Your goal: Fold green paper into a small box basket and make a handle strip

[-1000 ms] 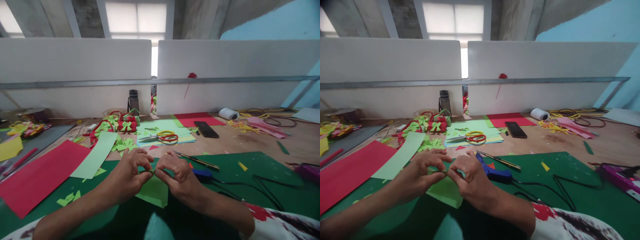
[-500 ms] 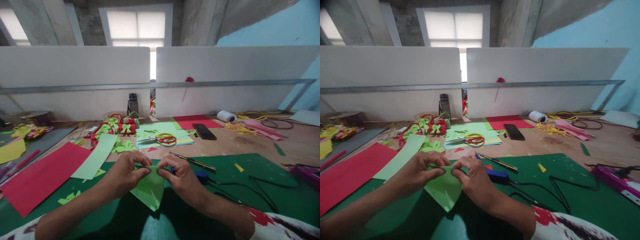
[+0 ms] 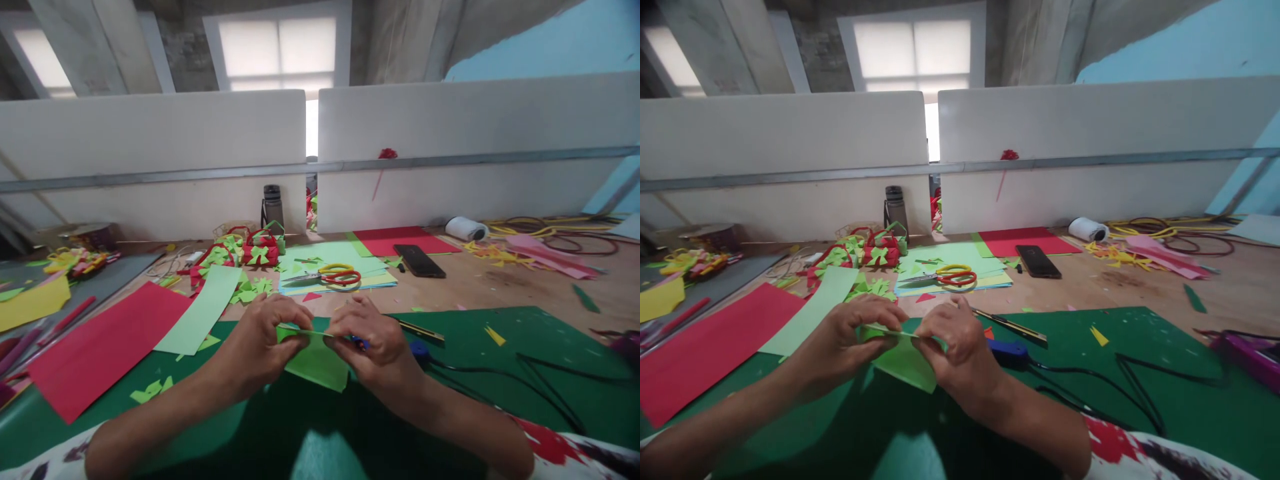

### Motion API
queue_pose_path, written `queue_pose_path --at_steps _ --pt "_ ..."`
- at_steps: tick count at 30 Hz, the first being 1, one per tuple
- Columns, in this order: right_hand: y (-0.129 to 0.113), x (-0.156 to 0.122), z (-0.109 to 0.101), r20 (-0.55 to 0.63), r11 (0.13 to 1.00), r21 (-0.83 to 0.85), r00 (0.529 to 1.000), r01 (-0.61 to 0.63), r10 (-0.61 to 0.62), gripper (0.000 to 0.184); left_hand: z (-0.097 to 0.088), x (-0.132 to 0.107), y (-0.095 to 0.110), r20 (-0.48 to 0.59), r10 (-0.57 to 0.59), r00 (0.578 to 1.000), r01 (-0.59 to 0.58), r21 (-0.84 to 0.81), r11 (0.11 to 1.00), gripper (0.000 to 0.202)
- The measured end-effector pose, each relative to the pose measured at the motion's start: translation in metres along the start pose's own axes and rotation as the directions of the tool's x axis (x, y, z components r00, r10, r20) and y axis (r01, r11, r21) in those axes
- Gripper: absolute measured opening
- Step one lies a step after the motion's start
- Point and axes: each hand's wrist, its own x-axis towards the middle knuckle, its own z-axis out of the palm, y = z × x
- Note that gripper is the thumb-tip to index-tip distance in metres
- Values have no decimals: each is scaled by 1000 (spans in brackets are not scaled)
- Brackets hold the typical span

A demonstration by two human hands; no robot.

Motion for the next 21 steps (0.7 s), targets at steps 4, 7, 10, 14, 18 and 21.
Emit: queue_pose_path --at_steps 4,7,10,14,18,21 --pt "1 -1 0 5 962 -183 979 202 -204 16 2 -2 2 -12 23 1000 -23 -10 1000 8" --pt "0 -2 1 24 943 -242 973 229 -230 17 4 -3 2 -19 67 998 -67 -18 998 7" --pt "0 -3 1 71 935 -278 976 219 -207 18 7 -4 1 -26 113 993 -113 -16 993 9" --pt "2 -5 2 123 938 -281 977 203 -174 19 11 -4 -1 -40 211 977 -209 40 977 13" --pt "4 -8 3 167 954 -234 975 186 -149 16 12 -5 -1 -48 286 957 -278 132 952 15" --pt "3 -10 4 171 962 -215 976 167 -132 14 13 -5 0 -39 316 948 -304 193 933 16"
